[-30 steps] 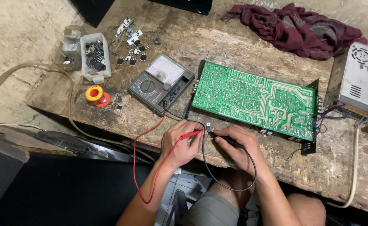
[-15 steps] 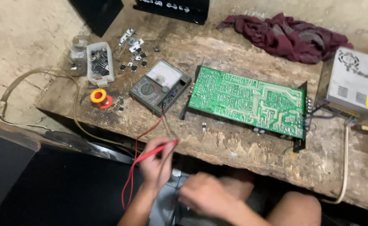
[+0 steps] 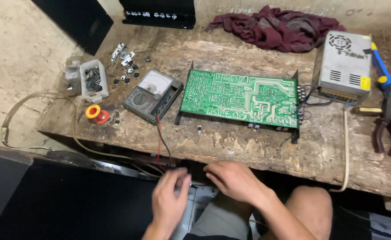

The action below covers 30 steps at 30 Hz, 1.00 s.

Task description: Soldering electronic components onto a printed circuit board and testing the connections with a multimeter.

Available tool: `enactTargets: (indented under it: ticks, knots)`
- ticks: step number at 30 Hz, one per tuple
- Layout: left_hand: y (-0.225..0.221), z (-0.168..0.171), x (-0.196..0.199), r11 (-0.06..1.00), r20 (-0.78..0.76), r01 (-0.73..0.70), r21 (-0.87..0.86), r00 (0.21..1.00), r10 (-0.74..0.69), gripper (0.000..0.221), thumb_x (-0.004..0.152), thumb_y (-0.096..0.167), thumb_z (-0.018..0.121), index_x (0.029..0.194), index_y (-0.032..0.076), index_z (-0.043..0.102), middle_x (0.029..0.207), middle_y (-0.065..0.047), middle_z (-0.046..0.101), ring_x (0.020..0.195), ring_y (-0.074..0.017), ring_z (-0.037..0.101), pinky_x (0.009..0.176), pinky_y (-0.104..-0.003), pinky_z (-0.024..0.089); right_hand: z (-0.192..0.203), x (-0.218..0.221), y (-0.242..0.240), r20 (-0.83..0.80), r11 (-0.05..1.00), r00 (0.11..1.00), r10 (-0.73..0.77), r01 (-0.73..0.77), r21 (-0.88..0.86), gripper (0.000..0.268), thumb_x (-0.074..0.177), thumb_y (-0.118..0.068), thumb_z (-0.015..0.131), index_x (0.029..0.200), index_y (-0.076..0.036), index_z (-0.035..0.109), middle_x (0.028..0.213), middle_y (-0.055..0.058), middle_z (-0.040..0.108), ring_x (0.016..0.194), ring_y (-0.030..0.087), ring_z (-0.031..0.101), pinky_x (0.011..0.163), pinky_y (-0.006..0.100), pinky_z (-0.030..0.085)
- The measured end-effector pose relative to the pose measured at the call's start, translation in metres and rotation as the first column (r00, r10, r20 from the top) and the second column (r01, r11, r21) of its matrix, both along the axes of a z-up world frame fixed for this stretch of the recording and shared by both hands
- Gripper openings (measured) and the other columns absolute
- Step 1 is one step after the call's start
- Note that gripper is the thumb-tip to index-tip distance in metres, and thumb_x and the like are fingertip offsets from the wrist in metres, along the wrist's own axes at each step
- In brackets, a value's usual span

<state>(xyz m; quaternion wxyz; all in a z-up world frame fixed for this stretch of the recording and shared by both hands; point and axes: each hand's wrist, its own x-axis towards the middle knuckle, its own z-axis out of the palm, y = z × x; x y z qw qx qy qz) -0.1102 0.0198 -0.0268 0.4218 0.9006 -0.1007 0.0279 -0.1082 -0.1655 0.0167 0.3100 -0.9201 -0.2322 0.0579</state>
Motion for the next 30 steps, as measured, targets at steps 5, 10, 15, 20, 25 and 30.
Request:
enactTargets:
  ticks: [5,10,15,20,25,30]
  knots:
    - [-0.048,0.025,0.072,0.954,0.397,-0.069,0.291,0.916,-0.055,0.033,0.075,0.035,0.054,0.095,0.008,0.054,0.087,-0.009,0.056,0.077,-0.0295,0.051,0.068,-0.040,0.037,0.008,-0.004,-0.016,0.273,0.975,0.952,-0.140,0.085,0.206,0.014,0.082,-0.017,0.046,0.088,-0.007,0.055,0.073,0.008,0.059,0.061,0.026,0.057,0.051,0.033,0.042]
    - [-0.060,0.022,0.087,0.928,0.460,-0.060,0.368,0.879,-0.125,0.018,0.077,0.024,0.053,0.082,0.007,0.057,0.075,-0.011,0.050,0.069,-0.0305,0.051,0.059,-0.040,0.040,-0.004,0.002,-0.034,0.333,0.953,0.913,-0.236,0.150,0.264,0.016,0.083,-0.017,0.045,0.088,-0.006,0.055,0.075,0.007,0.061,0.063,0.023,0.059,0.051,0.032,0.045]
    - [-0.060,0.001,0.094,0.834,0.603,-0.245,0.494,0.788,-0.125,0.013,0.077,0.031,0.051,0.073,0.019,0.053,0.067,0.002,0.046,0.063,-0.0184,0.053,0.055,-0.031,0.041,-0.009,0.004,-0.037,0.259,0.891,0.904,-0.341,0.223,0.396,0.012,0.078,-0.014,0.051,0.085,-0.011,0.060,0.068,0.010,0.060,0.066,0.030,0.060,0.054,0.037,0.049]
    - [-0.061,0.005,0.088,0.882,0.521,-0.013,0.471,0.811,-0.266,0.025,0.085,0.031,0.041,0.070,0.013,0.050,0.062,-0.001,0.042,0.061,-0.0241,0.051,0.051,-0.035,0.041,-0.013,0.009,-0.039,0.263,0.771,0.793,-0.549,0.360,0.525,0.020,0.077,-0.015,0.055,0.096,-0.010,0.059,0.076,0.009,0.062,0.072,0.027,0.061,0.059,0.034,0.050]
    - [-0.076,0.043,0.063,0.833,0.551,0.329,0.445,0.633,-0.544,0.009,0.083,0.016,0.050,0.080,0.007,0.050,0.071,-0.005,0.052,0.059,-0.0150,0.049,0.050,-0.025,0.039,-0.005,0.004,-0.048,0.352,0.846,0.835,-0.424,0.226,0.483,0.021,0.082,-0.015,0.049,0.099,-0.004,0.054,0.088,0.011,0.059,0.076,0.021,0.058,0.067,0.029,0.047]
    - [-0.077,0.058,0.063,0.834,0.574,0.404,0.377,0.605,-0.552,0.013,0.082,0.018,0.050,0.078,0.006,0.050,0.071,-0.005,0.052,0.060,-0.0168,0.048,0.050,-0.028,0.033,0.006,0.001,-0.053,0.424,0.872,0.829,-0.365,0.145,0.467,0.012,0.081,-0.011,0.050,0.084,-0.001,0.056,0.072,0.008,0.057,0.060,0.017,0.055,0.053,0.025,0.044]
